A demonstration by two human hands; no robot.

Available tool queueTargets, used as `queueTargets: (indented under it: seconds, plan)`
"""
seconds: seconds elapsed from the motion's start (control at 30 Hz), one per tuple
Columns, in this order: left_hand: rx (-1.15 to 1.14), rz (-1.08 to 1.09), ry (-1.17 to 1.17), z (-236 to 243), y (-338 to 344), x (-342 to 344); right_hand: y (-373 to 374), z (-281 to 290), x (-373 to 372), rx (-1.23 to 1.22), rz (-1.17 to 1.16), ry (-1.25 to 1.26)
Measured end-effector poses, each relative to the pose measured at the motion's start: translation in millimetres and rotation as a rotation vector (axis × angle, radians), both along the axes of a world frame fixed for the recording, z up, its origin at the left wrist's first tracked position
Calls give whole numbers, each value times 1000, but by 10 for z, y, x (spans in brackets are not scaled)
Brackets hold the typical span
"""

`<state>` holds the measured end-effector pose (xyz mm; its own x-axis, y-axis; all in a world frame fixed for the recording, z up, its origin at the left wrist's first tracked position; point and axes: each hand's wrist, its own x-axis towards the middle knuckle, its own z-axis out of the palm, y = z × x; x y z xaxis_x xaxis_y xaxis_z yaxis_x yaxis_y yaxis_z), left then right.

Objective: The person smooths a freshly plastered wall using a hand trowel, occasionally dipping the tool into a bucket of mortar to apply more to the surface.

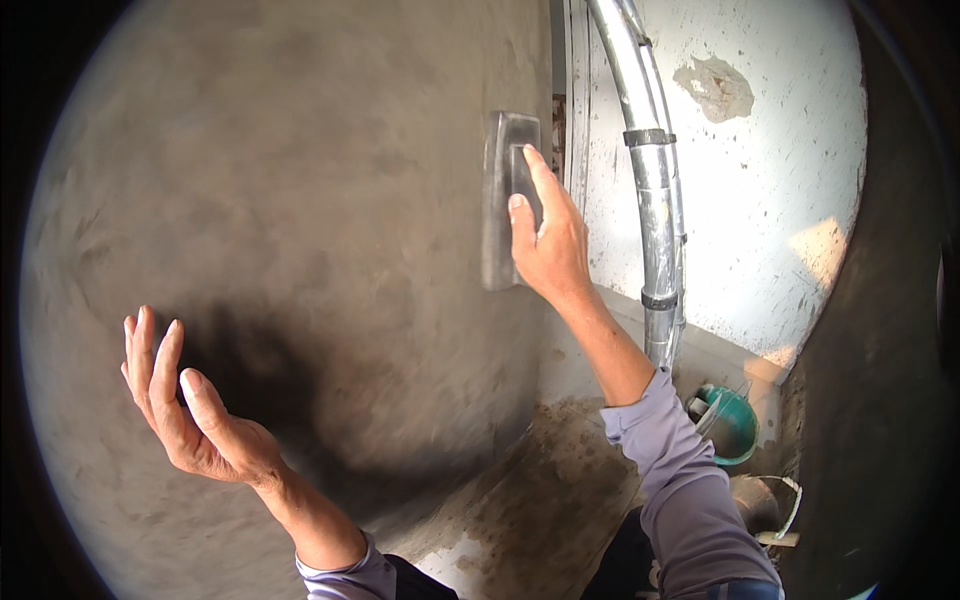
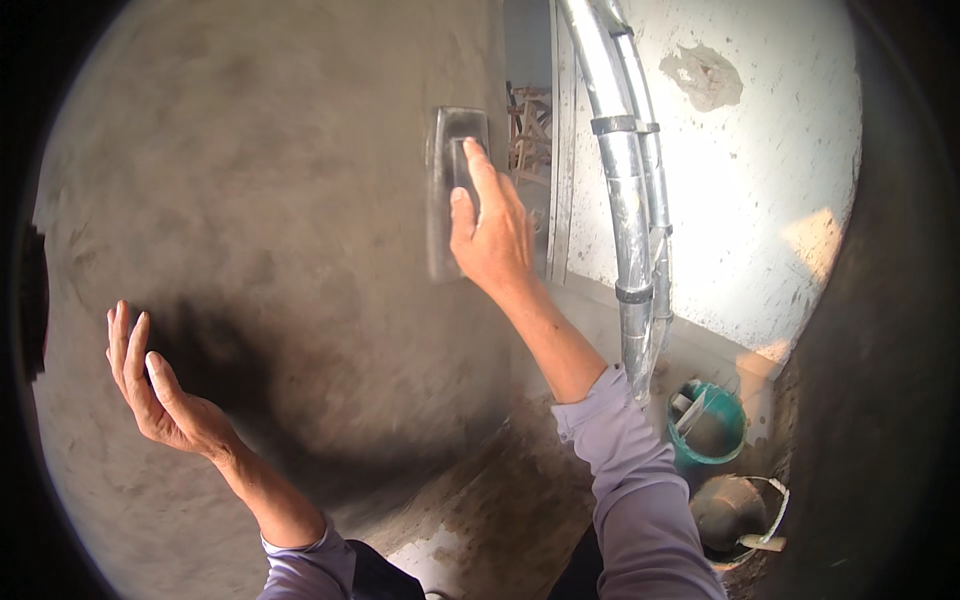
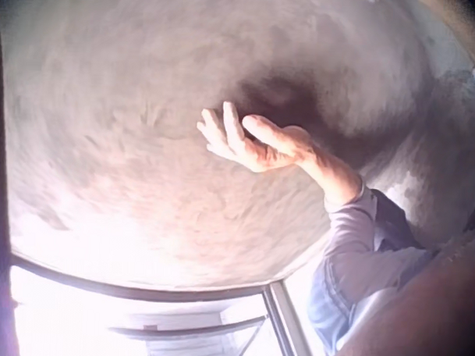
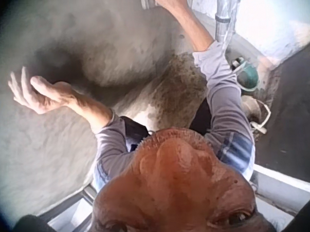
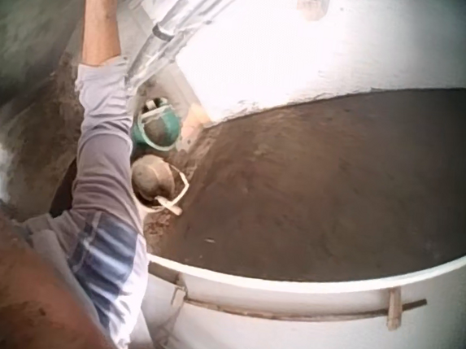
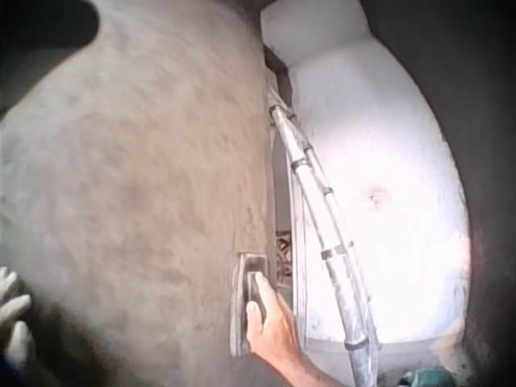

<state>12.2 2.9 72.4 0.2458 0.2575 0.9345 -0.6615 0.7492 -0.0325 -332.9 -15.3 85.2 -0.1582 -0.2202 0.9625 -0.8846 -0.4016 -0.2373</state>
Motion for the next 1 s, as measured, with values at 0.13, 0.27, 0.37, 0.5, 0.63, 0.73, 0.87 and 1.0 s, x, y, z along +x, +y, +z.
queueTargets:
  seconds: [0.13, 0.27, 0.37, 0.5, 0.63, 0.73, 0.87, 1.0]
  plan:
    - [31, 12, 0, -11, 15, -33, 2, 685, -55, 15, -40, -212]
    - [46, 4, 15, -7, 42, 30, 41, -49, 158, -68, 48, 74]
    - [62, -8, 34, -43, 29, -128, -158, 47, -226, -211, -29, 11]
    - [62, 19, -7, -50, 16, -102, -68, 889, 410, -208, -23, -58]
    - [70, 88, -45, 26, 42, -91, 159, 576, 1344, -181, 294, -9]
    - [100, 144, -98, -52, -26, -254, 100, 407, 879, -199, 27, -121]
    - [70, 139, -141, -12, -47, -222, 23, -202, 497, -111, 9, -372]
    - [70, 161, -122, -46, -89, -338, 141, -1639, 560, 4, -41, -508]
